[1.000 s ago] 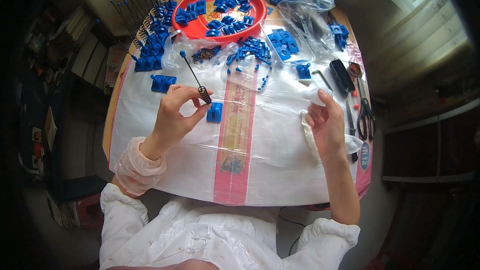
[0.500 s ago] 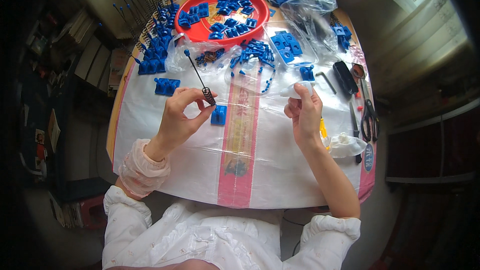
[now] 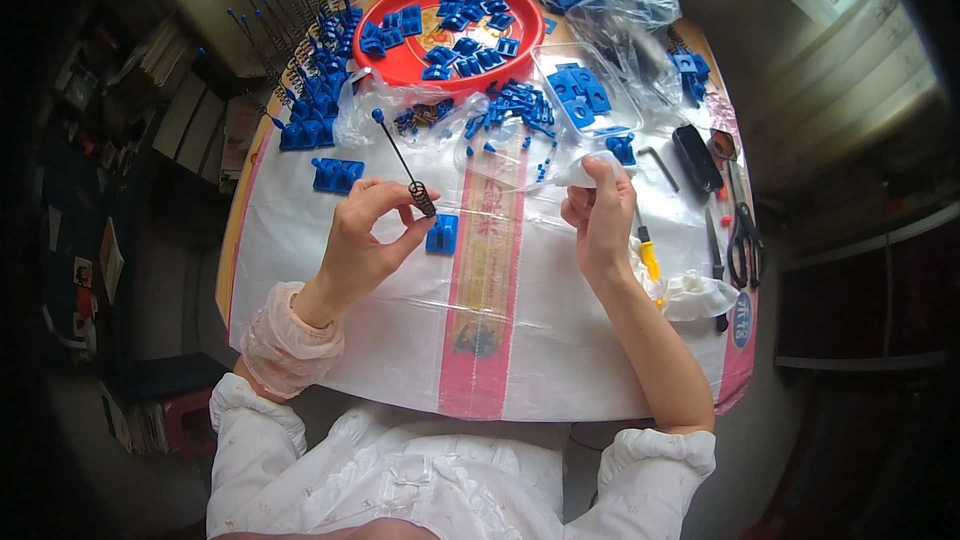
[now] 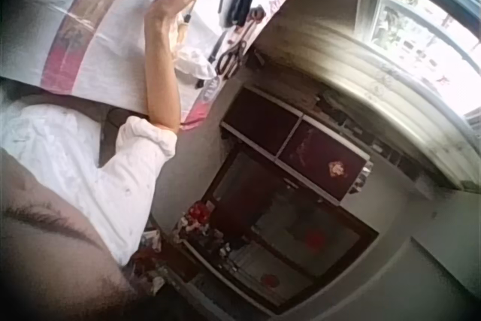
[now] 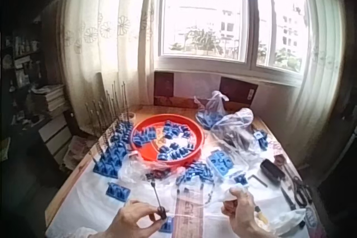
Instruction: The recorder is assembling small electrical or mechanical components involving blue plastic pieces and metal springs.
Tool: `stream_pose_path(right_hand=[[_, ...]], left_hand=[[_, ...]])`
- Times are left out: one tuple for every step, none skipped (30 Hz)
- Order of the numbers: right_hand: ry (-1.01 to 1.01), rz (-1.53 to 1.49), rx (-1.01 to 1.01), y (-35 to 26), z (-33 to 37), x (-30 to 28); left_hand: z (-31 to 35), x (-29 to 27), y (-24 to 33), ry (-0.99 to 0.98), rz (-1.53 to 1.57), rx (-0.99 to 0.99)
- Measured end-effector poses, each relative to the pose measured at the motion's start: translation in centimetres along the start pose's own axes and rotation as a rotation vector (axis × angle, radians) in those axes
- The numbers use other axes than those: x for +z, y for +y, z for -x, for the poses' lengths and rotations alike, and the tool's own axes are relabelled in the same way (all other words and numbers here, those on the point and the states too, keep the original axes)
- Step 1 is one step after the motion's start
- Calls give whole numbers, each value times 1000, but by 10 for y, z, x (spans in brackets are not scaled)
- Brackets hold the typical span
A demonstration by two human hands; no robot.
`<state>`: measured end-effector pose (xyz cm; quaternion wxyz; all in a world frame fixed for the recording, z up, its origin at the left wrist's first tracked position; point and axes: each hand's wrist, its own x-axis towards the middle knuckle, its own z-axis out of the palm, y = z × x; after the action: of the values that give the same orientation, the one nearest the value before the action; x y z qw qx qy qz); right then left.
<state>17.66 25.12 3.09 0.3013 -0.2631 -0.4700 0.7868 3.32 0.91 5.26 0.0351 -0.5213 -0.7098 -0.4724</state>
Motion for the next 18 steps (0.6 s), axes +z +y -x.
stream_pose_path(right_hand=[[-14,2,-12,-1,0,0],[-28,5,-23,-2,1,1],[-42,7,-33,-3,2,1],[-44,4,-35,-3,3,2],[-47,0,-37,-4,4,5],[-50,-3,-37,-4,6,7],[-50,-4,-43,-4,7,8],[-51,-4,-49,-5,8,10],[-52,-3,-57,-6,8,11],[-62,4,-69,-6,9,11],[-72,10,-81,-6,10,11],[-82,16,-92,-6,10,10],[-87,23,-105,-6,11,11],[-92,30,-118,-5,11,11],[-98,36,-130,-5,12,12],[-100,39,-137,-5,13,13],[-101,43,-144,-6,14,14],[-100,48,-153,-7,15,15]], left_hand=[[0,0,0,3,2,1],[0,0,0,6,5,1],[0,1,0,2,4,-2],[0,1,-1,-2,3,-5],[0,1,-1,-5,3,-8],[0,1,-1,-5,1,-8],[0,0,-1,-5,-1,-8],[0,0,-1,-5,-3,-8],[0,0,-1,-2,-3,-2],[0,0,-1,0,-3,4],[0,1,-1,3,-3,10],[0,1,-1,2,-5,10],[0,1,-1,2,-7,9],[0,1,-1,2,-9,9],[0,1,-1,5,-8,6],[0,0,1,7,-8,4],[0,0,1,10,-7,1],[-1,0,1,7,-7,1]])
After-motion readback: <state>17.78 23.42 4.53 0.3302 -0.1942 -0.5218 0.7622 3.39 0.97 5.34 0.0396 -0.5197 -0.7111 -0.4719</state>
